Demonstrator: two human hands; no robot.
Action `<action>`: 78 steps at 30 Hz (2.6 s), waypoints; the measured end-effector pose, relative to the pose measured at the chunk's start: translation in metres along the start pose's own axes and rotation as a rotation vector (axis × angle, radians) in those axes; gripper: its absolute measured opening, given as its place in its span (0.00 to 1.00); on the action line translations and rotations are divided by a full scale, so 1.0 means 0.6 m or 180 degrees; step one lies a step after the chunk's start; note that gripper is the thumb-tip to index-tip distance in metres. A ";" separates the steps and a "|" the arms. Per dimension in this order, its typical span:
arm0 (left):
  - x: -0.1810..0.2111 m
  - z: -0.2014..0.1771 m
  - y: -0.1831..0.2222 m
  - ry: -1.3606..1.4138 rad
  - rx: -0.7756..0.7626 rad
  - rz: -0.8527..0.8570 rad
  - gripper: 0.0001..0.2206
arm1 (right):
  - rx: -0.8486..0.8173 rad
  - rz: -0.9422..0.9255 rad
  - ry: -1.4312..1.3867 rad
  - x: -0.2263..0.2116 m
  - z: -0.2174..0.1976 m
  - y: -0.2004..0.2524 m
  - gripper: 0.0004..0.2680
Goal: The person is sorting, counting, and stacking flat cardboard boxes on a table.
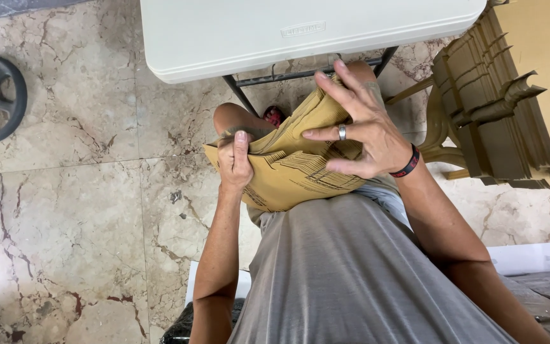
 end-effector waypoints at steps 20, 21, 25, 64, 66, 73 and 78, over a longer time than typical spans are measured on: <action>0.002 0.000 -0.003 -0.0030 -0.0008 0.0043 0.26 | 0.0330 -0.0258 0.0806 0.032 0.025 0.021 0.14; 0.002 0.000 -0.002 -0.0004 -0.0017 0.0046 0.25 | 0.0261 -0.0227 0.0896 0.025 0.027 0.020 0.14; -0.007 0.001 0.001 -0.0032 0.0013 -0.0011 0.26 | 0.0202 -0.0065 0.0673 0.009 0.015 0.005 0.17; 0.006 -0.002 -0.002 -0.0081 -0.0033 -0.0011 0.25 | 0.0021 -0.0065 0.0006 0.034 0.019 0.003 0.15; 0.020 0.001 -0.011 -0.0081 -0.0138 -0.0020 0.25 | 0.0363 -0.0179 0.0086 0.037 0.017 0.005 0.13; -0.141 -0.015 0.088 -0.0471 0.0202 0.0042 0.19 | 0.1053 -0.0103 0.0986 0.003 0.028 0.025 0.09; -0.075 -0.010 0.024 -0.1260 0.0230 0.0023 0.23 | 0.1284 0.0057 0.1913 0.022 -0.072 0.089 0.19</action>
Point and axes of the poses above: each hand's wrist, its own y-axis away from the middle knuckle, its own z-axis out of the palm, x = y × z, the point moved 5 cm from there along -y, towards the middle knuckle, and after that the axes turned 9 degrees about -y, right-handed, at the moved point
